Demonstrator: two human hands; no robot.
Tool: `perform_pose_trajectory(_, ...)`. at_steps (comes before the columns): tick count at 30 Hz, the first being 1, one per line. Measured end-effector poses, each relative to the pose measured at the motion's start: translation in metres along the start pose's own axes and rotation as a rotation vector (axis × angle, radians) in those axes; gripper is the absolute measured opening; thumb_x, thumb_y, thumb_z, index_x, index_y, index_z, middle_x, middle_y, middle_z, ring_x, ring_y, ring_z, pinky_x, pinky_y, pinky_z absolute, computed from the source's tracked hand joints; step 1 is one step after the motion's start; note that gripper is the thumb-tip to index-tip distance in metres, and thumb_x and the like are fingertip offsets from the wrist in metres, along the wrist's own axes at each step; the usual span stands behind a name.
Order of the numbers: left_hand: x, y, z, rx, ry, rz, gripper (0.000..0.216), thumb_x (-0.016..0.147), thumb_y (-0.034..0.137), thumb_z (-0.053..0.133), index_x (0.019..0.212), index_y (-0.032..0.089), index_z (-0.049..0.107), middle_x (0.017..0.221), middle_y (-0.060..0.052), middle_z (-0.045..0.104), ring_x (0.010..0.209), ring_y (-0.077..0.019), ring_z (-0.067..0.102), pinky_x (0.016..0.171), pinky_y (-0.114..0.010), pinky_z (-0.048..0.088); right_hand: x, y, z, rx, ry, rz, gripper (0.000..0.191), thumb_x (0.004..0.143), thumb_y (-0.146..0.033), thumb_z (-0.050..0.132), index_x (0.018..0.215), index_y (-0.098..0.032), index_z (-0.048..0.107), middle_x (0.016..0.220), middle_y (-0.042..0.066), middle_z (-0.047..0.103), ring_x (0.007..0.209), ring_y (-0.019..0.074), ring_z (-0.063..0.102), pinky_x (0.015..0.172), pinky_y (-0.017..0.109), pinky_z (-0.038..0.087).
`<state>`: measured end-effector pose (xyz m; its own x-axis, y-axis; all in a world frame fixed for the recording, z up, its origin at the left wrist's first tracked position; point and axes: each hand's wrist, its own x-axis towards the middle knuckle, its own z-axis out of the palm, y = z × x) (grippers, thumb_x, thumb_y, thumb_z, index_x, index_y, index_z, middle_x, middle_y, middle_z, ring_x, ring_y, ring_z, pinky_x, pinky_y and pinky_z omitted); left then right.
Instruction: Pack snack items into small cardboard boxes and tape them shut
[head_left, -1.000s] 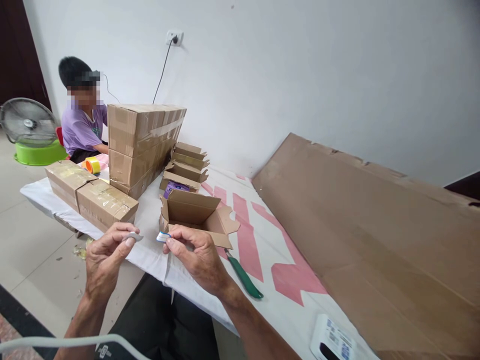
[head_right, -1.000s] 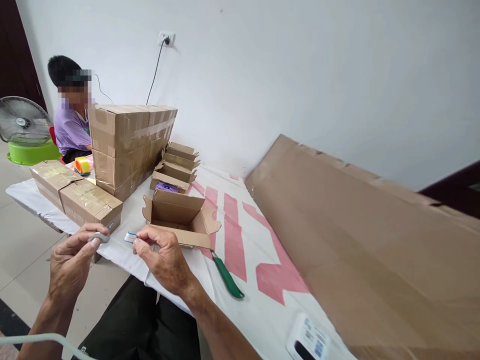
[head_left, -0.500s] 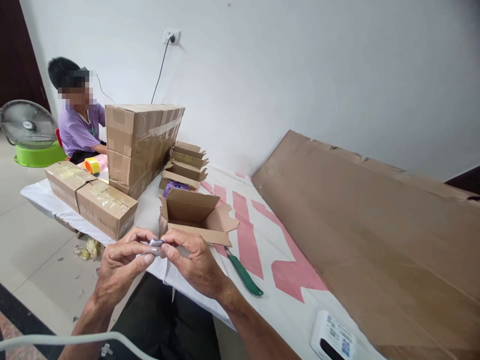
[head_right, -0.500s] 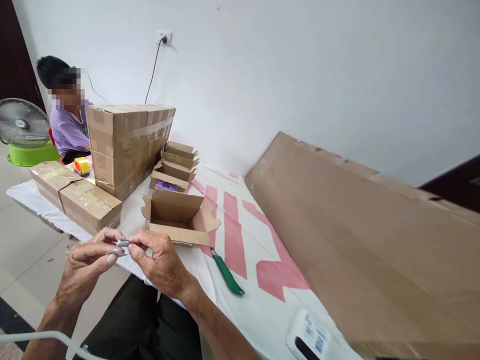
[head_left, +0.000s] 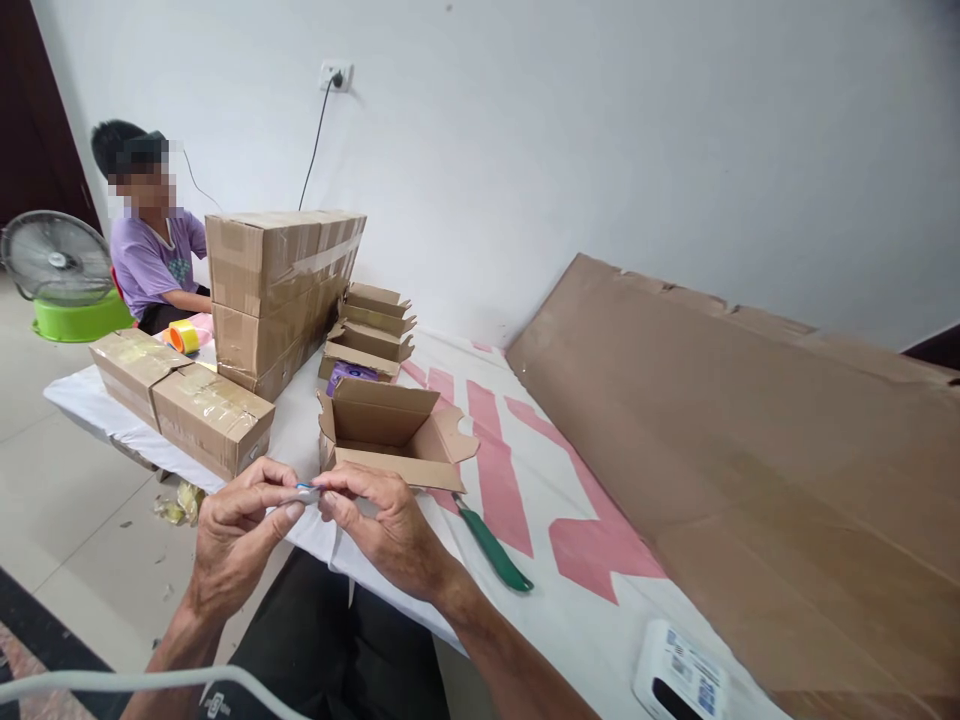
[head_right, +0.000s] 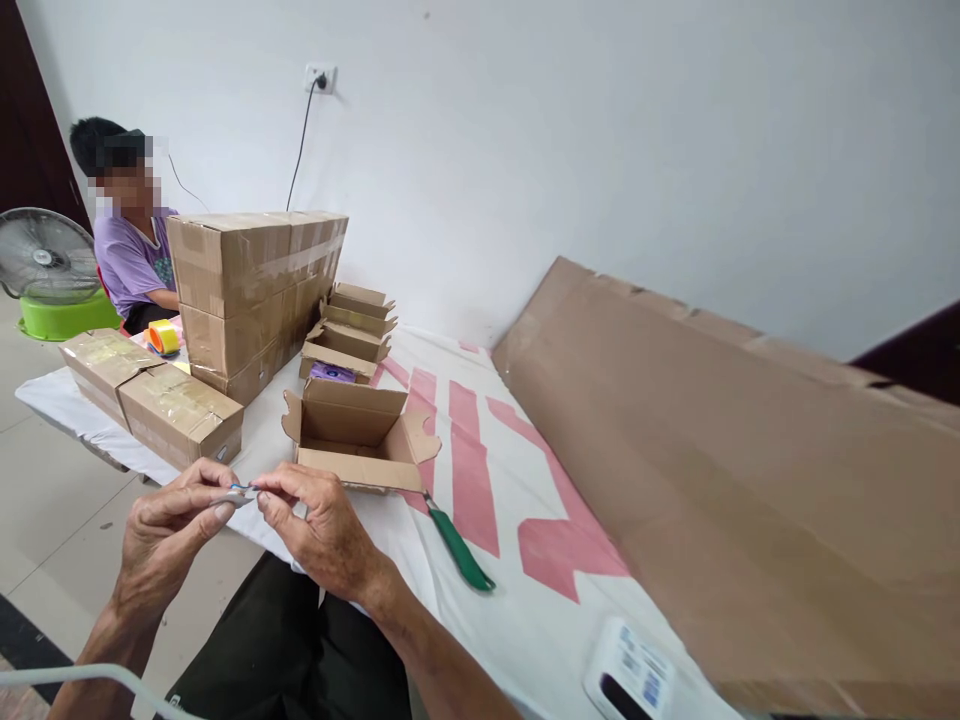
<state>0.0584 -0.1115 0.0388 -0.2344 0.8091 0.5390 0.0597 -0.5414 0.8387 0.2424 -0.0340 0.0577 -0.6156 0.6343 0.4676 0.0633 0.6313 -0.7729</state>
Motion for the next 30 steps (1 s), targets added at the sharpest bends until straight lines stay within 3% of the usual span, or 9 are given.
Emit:
perform_pose_trajectory(5,-0.001,-0.004,-0.004,0.075,0.018,0.042,0.01,0.094,0.029,0.082,0.092,0.025,0.091,0.088,-0.009,0.074,0.079,-0.0188,0.07,0.063,-0.027,0.054,-0.002,0.005,0.001,-0.001,0.13,-0.085,0.024,0.101,-0.024,0.065,0.122,-0.023,0.076,0.105,0.006,0.075,0.088,0.0174,0.072,0.083,0.032,0.062)
perform_pose_trajectory(8,0.0,-0.006,-0.003,0.188,0.003,0.176,0.014,0.095,0.019,0.08,0.098,0.027,0.09,0.088,-0.007,0.075,0.081,-0.0177,0.071,0.067,-0.026,0.056,-0.001,0.005,0.003,-0.079,0.14,-0.224,0.019,0.099,-0.022,0.071,0.117,-0.024,0.077,0.108,0.007,0.074,0.093,0.0194,0.071,0.085,0.034,0.062)
perform_pose_trajectory(11,0.002,-0.006,0.0,0.313,-0.024,0.292,0.021,0.096,0.014,0.076,0.104,0.029,0.089,0.087,-0.005,0.075,0.079,-0.0162,0.071,0.068,-0.025,0.058,0.001,0.008,0.008,-0.174,0.143,-0.317,0.014,0.101,-0.017,0.066,0.103,-0.025,0.078,0.098,0.006,0.073,0.089,0.0191,0.07,0.081,0.034,0.061)
perform_pose_trajectory(16,0.004,-0.008,0.001,0.434,0.006,0.324,0.021,0.092,0.012,0.078,0.104,0.027,0.087,0.088,-0.004,0.074,0.079,-0.0159,0.072,0.069,-0.025,0.059,0.002,0.012,0.012,-0.228,0.23,-0.399,0.019,0.101,-0.013,0.062,0.098,-0.025,0.076,0.092,0.006,0.073,0.082,0.0183,0.071,0.075,0.032,0.06)
perform_pose_trajectory(19,0.014,-0.014,-0.014,0.46,0.061,0.292,0.018,0.087,0.017,0.084,0.102,0.027,0.088,0.091,-0.005,0.077,0.083,-0.018,0.073,0.075,-0.029,0.061,0.002,0.013,0.009,-0.187,0.343,-0.37,0.017,0.102,-0.014,0.062,0.1,-0.025,0.075,0.093,0.006,0.074,0.082,0.019,0.073,0.075,0.032,0.062)
perform_pose_trajectory(23,0.06,-0.03,-0.057,0.392,0.192,0.119,0.008,0.079,0.028,0.09,0.085,0.024,0.088,0.089,-0.006,0.079,0.081,-0.0199,0.073,0.072,-0.031,0.06,0.001,0.019,0.004,-0.085,0.406,-0.227,0.012,0.1,-0.015,0.067,0.094,-0.024,0.073,0.093,0.004,0.073,0.082,0.018,0.073,0.072,0.03,0.06)
perform_pose_trajectory(26,0.114,-0.048,-0.096,0.228,0.315,-0.077,0.021,0.064,0.033,0.098,0.074,0.019,0.086,0.077,-0.007,0.078,0.073,-0.0202,0.07,0.067,-0.032,0.057,0.0,0.027,0.003,-0.014,0.395,-0.168,0.011,0.099,-0.017,0.068,0.092,-0.024,0.073,0.091,0.002,0.072,0.076,0.016,0.071,0.069,0.028,0.059)
perform_pose_trajectory(30,0.181,-0.074,-0.135,0.028,0.392,-0.265,0.031,0.049,0.025,0.101,0.069,0.013,0.081,0.068,-0.005,0.076,0.067,-0.0151,0.066,0.07,-0.03,0.054,0.001,0.036,0.006,0.054,0.377,-0.133,0.011,0.099,-0.019,0.07,0.09,-0.025,0.073,0.089,0.001,0.072,0.074,0.016,0.07,0.068,0.027,0.058)
